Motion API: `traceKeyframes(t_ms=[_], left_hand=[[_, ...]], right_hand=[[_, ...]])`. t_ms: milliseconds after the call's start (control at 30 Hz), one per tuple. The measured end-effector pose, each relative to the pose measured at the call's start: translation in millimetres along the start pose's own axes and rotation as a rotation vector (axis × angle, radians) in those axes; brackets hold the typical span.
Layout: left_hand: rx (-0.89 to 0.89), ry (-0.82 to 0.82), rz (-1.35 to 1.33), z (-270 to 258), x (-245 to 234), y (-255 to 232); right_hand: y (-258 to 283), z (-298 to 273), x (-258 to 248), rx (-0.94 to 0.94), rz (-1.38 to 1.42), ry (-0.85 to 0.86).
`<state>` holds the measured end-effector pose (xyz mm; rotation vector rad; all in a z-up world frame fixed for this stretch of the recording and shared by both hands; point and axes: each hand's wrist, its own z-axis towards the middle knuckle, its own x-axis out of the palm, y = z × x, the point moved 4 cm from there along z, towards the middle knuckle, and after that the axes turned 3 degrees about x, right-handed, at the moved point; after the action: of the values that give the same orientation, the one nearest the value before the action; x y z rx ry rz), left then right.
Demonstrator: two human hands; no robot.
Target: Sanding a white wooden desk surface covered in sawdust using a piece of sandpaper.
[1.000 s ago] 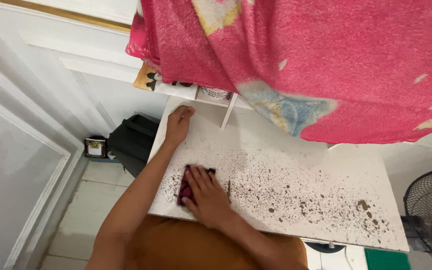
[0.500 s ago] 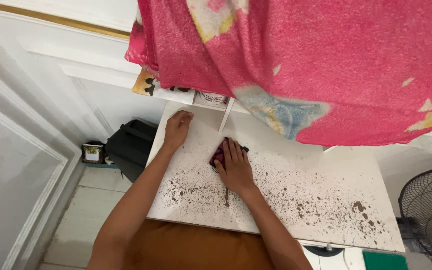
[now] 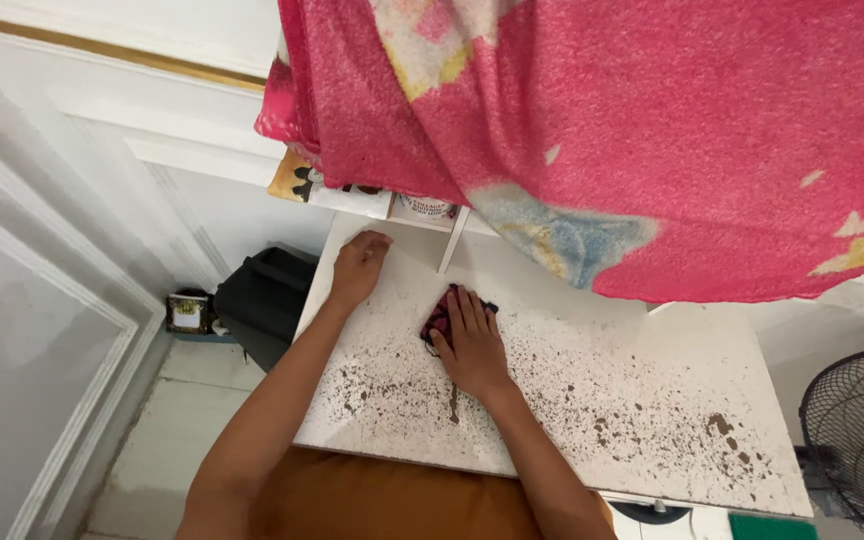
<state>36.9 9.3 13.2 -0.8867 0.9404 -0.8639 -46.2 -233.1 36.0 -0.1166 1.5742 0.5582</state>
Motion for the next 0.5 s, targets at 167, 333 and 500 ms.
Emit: traceKeyframes(t_ms=[167, 333, 500], left_hand=[[0.036, -0.005, -0.006, 0, 2, 2], [0.022, 0.002, 0.008, 2, -1, 5], [0.078, -0.006, 0.075, 1, 3, 14]], right_hand=[[-9, 1, 8, -0.023, -0.001, -0.018], [-7, 4, 5, -0.03, 0.023, 0.011], [-16, -2, 12, -0.111, 0.013, -0.042]])
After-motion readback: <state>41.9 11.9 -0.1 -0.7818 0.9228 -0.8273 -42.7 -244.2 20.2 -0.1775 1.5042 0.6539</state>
